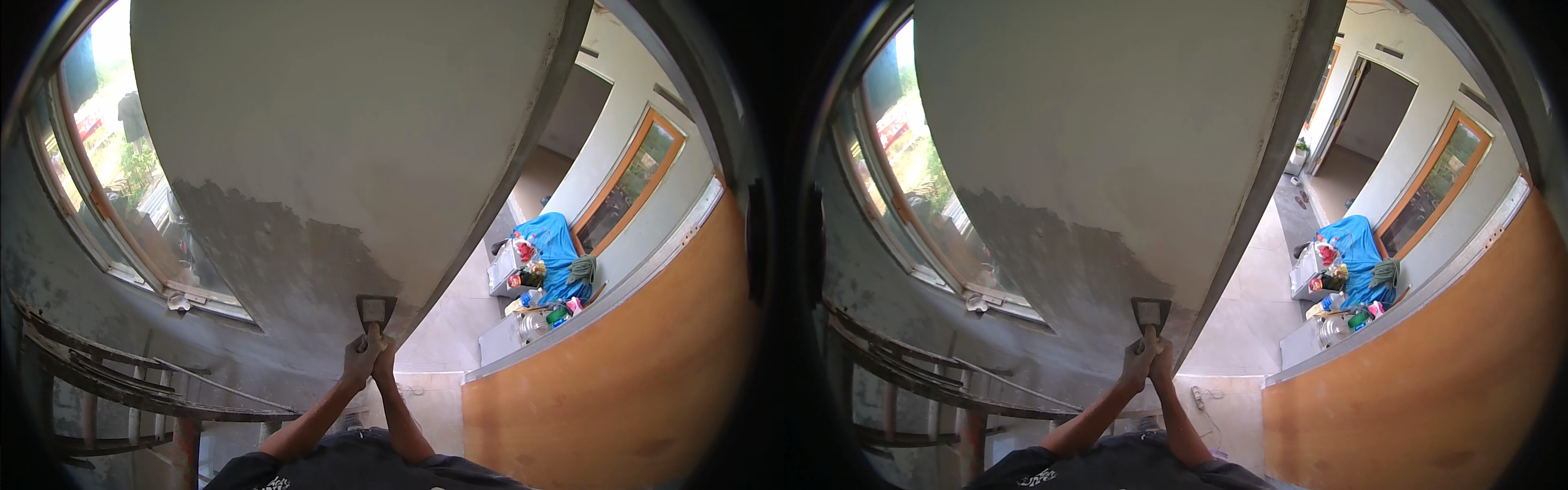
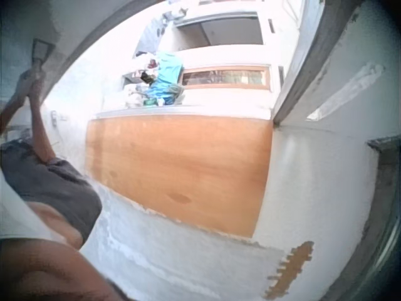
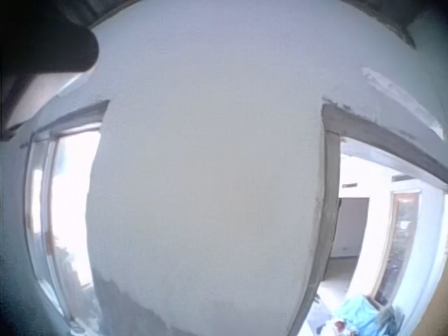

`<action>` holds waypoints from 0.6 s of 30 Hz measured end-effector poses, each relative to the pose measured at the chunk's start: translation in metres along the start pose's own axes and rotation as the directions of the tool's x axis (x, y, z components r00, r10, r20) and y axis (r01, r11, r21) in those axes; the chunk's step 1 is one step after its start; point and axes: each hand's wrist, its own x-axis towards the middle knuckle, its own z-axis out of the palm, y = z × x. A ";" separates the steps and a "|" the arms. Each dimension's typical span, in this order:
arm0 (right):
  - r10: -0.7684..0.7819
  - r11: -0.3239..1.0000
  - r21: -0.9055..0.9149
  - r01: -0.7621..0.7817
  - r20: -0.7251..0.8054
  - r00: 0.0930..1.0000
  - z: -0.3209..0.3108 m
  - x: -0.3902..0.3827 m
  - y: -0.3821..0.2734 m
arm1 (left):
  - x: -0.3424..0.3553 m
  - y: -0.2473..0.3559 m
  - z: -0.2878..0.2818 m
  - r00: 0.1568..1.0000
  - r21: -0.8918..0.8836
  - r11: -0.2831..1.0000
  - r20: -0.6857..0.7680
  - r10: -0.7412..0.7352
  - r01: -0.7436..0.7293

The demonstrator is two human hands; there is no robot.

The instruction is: The person uses a putty knife to apply and smooth plaster onto an interior wall surface while standing on a ladder.

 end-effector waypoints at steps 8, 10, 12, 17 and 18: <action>-0.102 0.992 -0.075 0.100 -0.021 0.995 0.003 0.009 0.045 | 0.012 -0.021 -0.012 0.998 -0.010 0.999 0.055 0.044 -0.043; -0.143 0.979 -0.147 0.140 -0.008 0.990 0.000 0.009 0.059 | 0.010 -0.024 -0.012 0.997 -0.049 0.998 0.066 0.031 -0.028; -0.017 0.998 -0.055 0.019 0.027 0.999 0.000 0.013 0.060 | 0.008 -0.020 -0.011 1.000 -0.040 0.999 0.025 -0.019 0.020; -0.023 1.000 0.007 0.023 -0.025 0.999 -0.002 0.010 -0.002 | 0.009 0.010 0.005 0.997 -0.019 0.999 0.068 0.028 -0.027; -0.067 0.998 0.000 0.067 -0.014 0.998 -0.001 0.015 -0.001 | 0.012 0.015 0.006 0.995 -0.039 0.999 0.092 0.034 -0.030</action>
